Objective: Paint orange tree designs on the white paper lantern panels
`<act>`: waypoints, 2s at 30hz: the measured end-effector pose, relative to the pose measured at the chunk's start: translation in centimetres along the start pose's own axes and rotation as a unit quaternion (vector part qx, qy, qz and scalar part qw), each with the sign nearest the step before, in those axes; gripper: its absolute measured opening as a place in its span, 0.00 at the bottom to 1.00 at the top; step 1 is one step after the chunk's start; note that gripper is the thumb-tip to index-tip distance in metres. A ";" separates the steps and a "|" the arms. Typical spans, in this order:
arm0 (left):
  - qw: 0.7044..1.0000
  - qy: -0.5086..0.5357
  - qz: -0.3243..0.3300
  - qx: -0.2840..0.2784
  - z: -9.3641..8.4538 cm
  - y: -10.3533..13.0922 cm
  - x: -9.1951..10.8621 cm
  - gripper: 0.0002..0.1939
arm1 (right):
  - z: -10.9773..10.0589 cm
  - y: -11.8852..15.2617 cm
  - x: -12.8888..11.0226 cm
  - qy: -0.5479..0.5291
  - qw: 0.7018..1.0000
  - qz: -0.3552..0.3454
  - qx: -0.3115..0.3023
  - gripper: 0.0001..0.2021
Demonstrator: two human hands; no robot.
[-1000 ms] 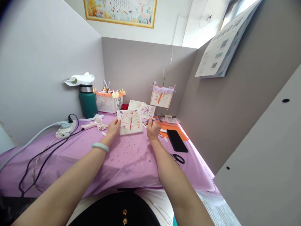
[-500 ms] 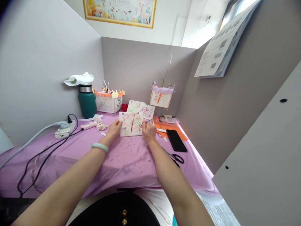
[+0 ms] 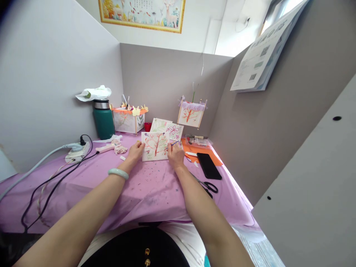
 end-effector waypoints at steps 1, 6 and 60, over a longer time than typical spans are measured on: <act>1.000 0.003 -0.001 -0.001 0.0 0.0 0.0 0.13 | 0.1 0.0 0.0 -0.003 1.000 -0.002 -0.001 0.17; 1.000 0.012 -0.002 -0.004 0.0 0.0 0.0 0.14 | 0.2 0.1 -0.6 -0.021 1.000 -0.005 -0.021 0.18; 0.999 0.031 0.018 -0.017 0.1 0.2 0.5 0.16 | 0.0 0.4 -2.7 -0.101 0.989 -0.052 -0.090 0.15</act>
Point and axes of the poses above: each hand's wrist, its own y-axis away from the middle knuckle, its own z-axis out of the palm, x = y × z, the point moved 3 cm from there along -y, towards the middle knuckle, and after that the axes turned 9 degrees about -x, right-handed, at the moved point
